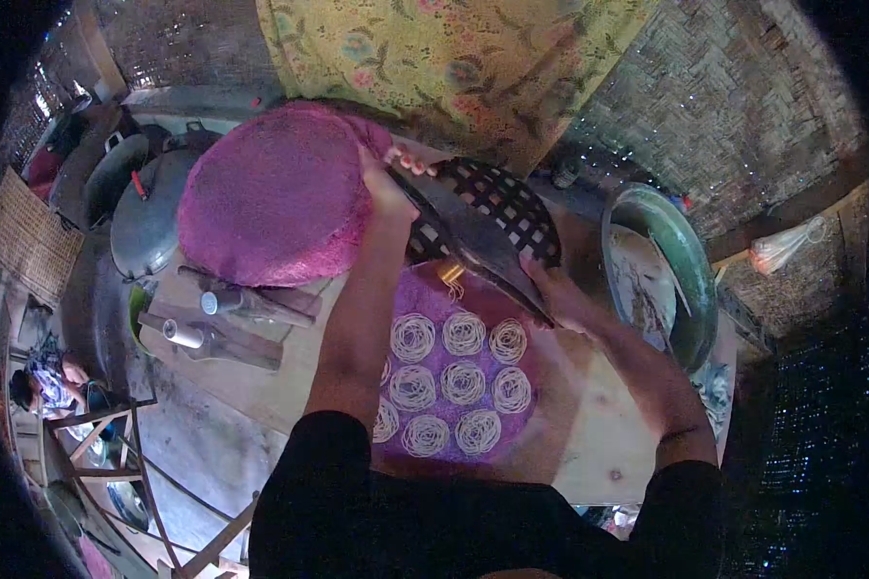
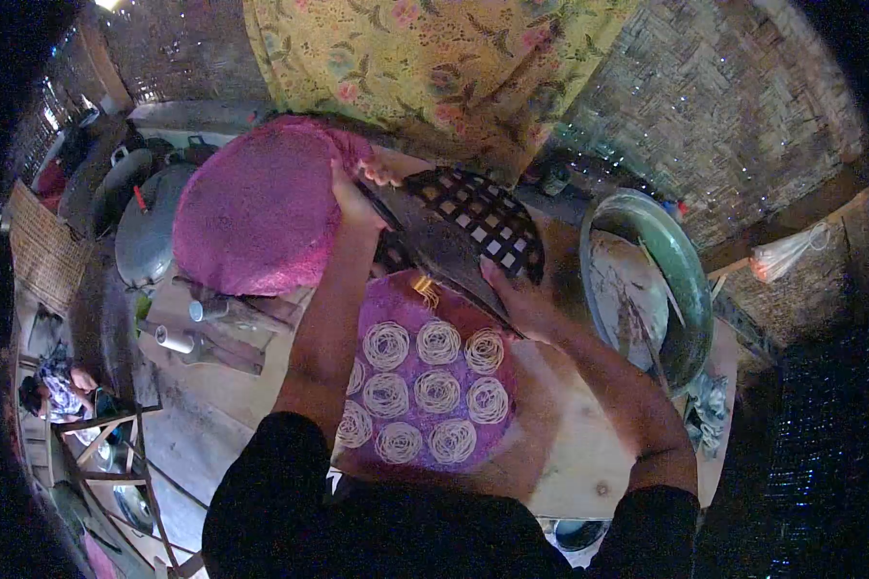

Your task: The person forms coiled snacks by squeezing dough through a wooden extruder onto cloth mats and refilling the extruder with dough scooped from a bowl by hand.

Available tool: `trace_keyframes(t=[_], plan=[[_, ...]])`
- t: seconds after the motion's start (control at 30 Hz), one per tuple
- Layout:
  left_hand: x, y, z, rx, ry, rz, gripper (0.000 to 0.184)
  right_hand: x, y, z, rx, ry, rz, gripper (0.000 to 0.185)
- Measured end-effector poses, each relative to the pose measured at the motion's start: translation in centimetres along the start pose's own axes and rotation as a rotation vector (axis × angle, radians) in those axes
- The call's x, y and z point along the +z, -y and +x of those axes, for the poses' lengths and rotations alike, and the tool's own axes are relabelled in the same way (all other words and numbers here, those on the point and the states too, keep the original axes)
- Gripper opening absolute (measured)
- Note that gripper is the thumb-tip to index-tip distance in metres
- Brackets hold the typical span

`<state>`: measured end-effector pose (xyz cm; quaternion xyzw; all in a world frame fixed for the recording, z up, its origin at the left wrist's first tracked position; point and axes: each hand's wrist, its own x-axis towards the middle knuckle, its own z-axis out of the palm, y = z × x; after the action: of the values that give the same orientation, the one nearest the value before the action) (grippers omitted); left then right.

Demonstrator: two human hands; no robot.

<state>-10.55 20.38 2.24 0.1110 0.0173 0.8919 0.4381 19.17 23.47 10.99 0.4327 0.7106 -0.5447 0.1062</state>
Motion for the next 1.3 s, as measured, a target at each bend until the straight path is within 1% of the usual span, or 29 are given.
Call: trace_keyframes(t=[0.03,0.07,0.13,0.17,0.23,0.27,0.33,0.4,0.47,0.5,0.57,0.67,0.7,0.73,0.77,0.8,0.83,0.87,0.9,0.93,0.97,1.03,1.07,1.13,1.23,1.27,1.3], plan=[[1.5,-0.7,-0.8,-0.032,-0.028,-0.028,0.064,0.2,0.5,-0.5,-0.050,-0.009,0.019,0.074],[2.1,-0.9,-1.4,-0.027,-0.024,-0.024,0.064,0.1,1.0,-1.2,-0.057,-0.007,0.017,0.074],[3.1,-0.5,-2.5,0.011,0.023,-0.026,0.056,-0.3,1.7,-2.9,-0.074,0.007,-0.006,0.074],[3.1,-0.1,-2.3,0.017,0.024,-0.026,0.056,-0.9,2.1,-3.5,-0.077,0.009,-0.011,0.074],[3.0,0.8,-2.5,-0.001,-0.076,-0.150,0.063,-1.8,2.6,-4.2,0.023,-0.002,-0.076,0.073],[2.9,0.8,-2.4,0.003,-0.078,-0.151,0.063,-1.7,2.7,-4.0,0.024,0.001,-0.080,0.073],[3.5,0.4,-1.6,-0.002,-0.010,-0.144,0.062,-1.7,2.9,-3.5,0.002,-0.090,-0.156,0.072],[4.1,-0.4,-1.5,0.002,-0.014,-0.099,0.061,-0.8,2.8,-3.0,-0.039,-0.095,-0.148,0.072],[4.5,-1.2,-1.5,0.007,0.060,-0.107,0.054,-0.5,2.6,-2.9,-0.084,-0.100,-0.136,0.073],[4.6,-1.3,-1.7,0.008,0.063,-0.102,0.054,-0.2,2.4,-3.0,-0.083,-0.086,-0.127,0.073],[3.9,-1.2,-2.7,0.017,-0.069,-0.038,0.053,0.1,2.2,-3.5,-0.085,-0.067,-0.120,0.072],[3.1,0.7,-3.4,-0.003,-0.103,-0.101,0.053,-0.2,2.1,-4.4,-0.027,-0.057,-0.054,0.067],[3.3,1.4,-3.3,-0.023,-0.244,-0.134,0.062,-0.4,1.9,-4.4,0.020,-0.115,-0.087,0.067],[2.9,2.1,-3.0,-0.020,-0.245,-0.141,0.062,-0.7,1.7,-4.3,0.066,-0.175,-0.123,0.066],[1.8,2.8,-2.4,-0.023,-0.149,-0.156,0.062,-1.2,1.2,-4.0,0.068,-0.177,-0.130,0.066],[0.7,3.3,-1.8,-0.026,-0.050,-0.168,0.063,-1.8,0.6,-3.5,0.054,-0.114,-0.131,0.069],[-1.0,3.6,-1.0,-0.079,0.127,-0.282,0.061,-2.2,0.4,-3.2,0.038,-0.052,-0.131,0.073],[-2.2,3.6,-0.7,-0.079,0.133,-0.285,0.061,-2.2,0.5,-3.3,0.036,-0.057,-0.134,0.073],[-3.3,3.5,-0.3,-0.086,0.202,-0.326,0.059,-1.9,0.5,-3.5,0.029,0.083,0.210,0.078],[-3.6,3.5,0.1,-0.094,0.272,-0.366,0.057,-1.8,-0.2,-3.0,0.015,0.152,0.383,0.081],[-3.5,3.6,0.2,-0.094,0.277,-0.365,0.057,-1.7,-0.8,-2.4,0.013,0.224,0.555,0.084],[-3.3,3.7,-0.5,-0.060,0.402,-0.504,0.046,-1.2,-4.6,2.5,-0.206,0.670,0.889,0.089],[-3.6,3.7,-0.6,-0.061,0.405,-0.499,0.046,0.2,-5.2,3.7,-0.252,0.773,1.030,0.088],[-3.7,3.4,-1.3,-0.025,0.333,-0.497,0.042,2.6,-5.0,5.0,-0.294,0.861,1.197,0.086],[-4.0,2.3,-1.9,0.036,0.278,-0.504,0.037,4.1,-4.6,6.0,-0.299,0.879,1.230,0.084],[-4.5,1.5,-1.6,0.040,0.279,-0.503,0.037,4.5,-4.6,6.0,-0.297,0.870,1.226,0.083],[-5.0,0.5,-1.0,0.099,0.295,-0.480,0.044,4.6,-4.6,6.3,-0.287,0.858,1.210,0.082]])
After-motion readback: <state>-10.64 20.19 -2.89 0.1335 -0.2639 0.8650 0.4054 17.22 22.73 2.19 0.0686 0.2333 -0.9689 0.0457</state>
